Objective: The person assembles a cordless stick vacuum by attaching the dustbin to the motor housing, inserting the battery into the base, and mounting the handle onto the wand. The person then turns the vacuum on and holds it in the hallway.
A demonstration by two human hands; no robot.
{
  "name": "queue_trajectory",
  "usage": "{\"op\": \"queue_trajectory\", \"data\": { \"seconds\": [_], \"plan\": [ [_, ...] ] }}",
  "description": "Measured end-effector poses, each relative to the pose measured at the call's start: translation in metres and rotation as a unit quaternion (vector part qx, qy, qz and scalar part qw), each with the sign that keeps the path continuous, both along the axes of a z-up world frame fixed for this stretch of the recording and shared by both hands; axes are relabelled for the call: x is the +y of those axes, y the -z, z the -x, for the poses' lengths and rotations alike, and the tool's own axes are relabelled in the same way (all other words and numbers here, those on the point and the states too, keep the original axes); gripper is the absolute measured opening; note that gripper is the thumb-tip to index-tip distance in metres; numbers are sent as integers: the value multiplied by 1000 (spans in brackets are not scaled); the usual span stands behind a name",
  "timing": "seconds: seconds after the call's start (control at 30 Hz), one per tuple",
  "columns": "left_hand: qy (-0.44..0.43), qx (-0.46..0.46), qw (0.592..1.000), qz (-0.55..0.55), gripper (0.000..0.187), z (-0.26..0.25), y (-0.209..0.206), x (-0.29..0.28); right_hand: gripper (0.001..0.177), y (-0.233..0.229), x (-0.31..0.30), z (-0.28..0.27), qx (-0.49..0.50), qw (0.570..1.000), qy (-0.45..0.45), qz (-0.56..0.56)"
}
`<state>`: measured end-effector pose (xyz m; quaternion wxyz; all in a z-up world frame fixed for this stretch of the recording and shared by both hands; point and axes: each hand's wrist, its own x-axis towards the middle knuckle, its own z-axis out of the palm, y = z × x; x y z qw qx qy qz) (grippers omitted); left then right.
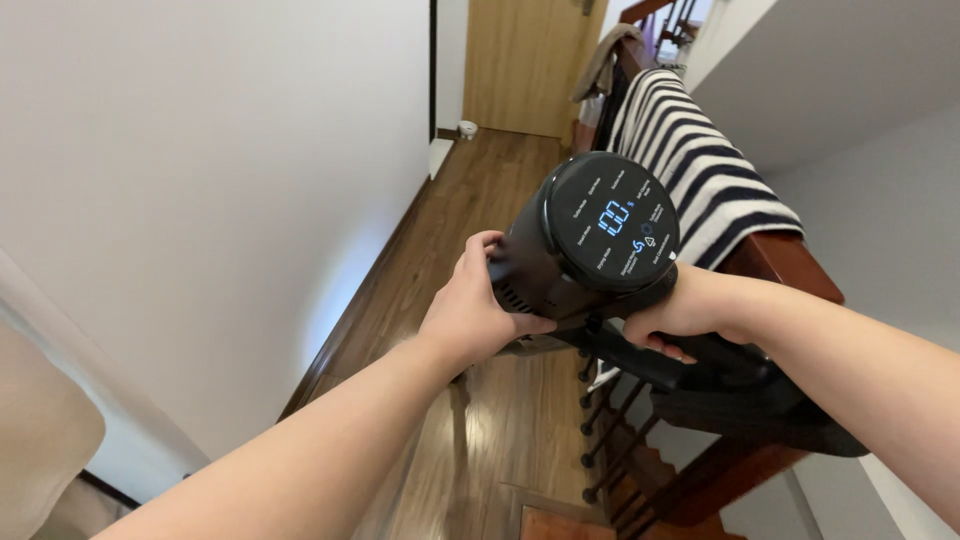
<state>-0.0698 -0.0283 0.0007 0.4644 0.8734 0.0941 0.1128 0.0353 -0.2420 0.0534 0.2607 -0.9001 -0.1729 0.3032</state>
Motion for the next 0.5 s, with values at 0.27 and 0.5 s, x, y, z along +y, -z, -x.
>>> {"op": "queue_trajectory", "data": {
  "seconds": [0.27, 0.5],
  "plan": [
    [100, -78, 992, 11, 119, 5, 5, 0, 16, -3, -6, 53, 77, 986, 149, -22],
    [150, -45, 988, 10, 120, 0, -5, 2, 12, 21, -7, 75, 148, 955, 241, -86]
  ]
}}
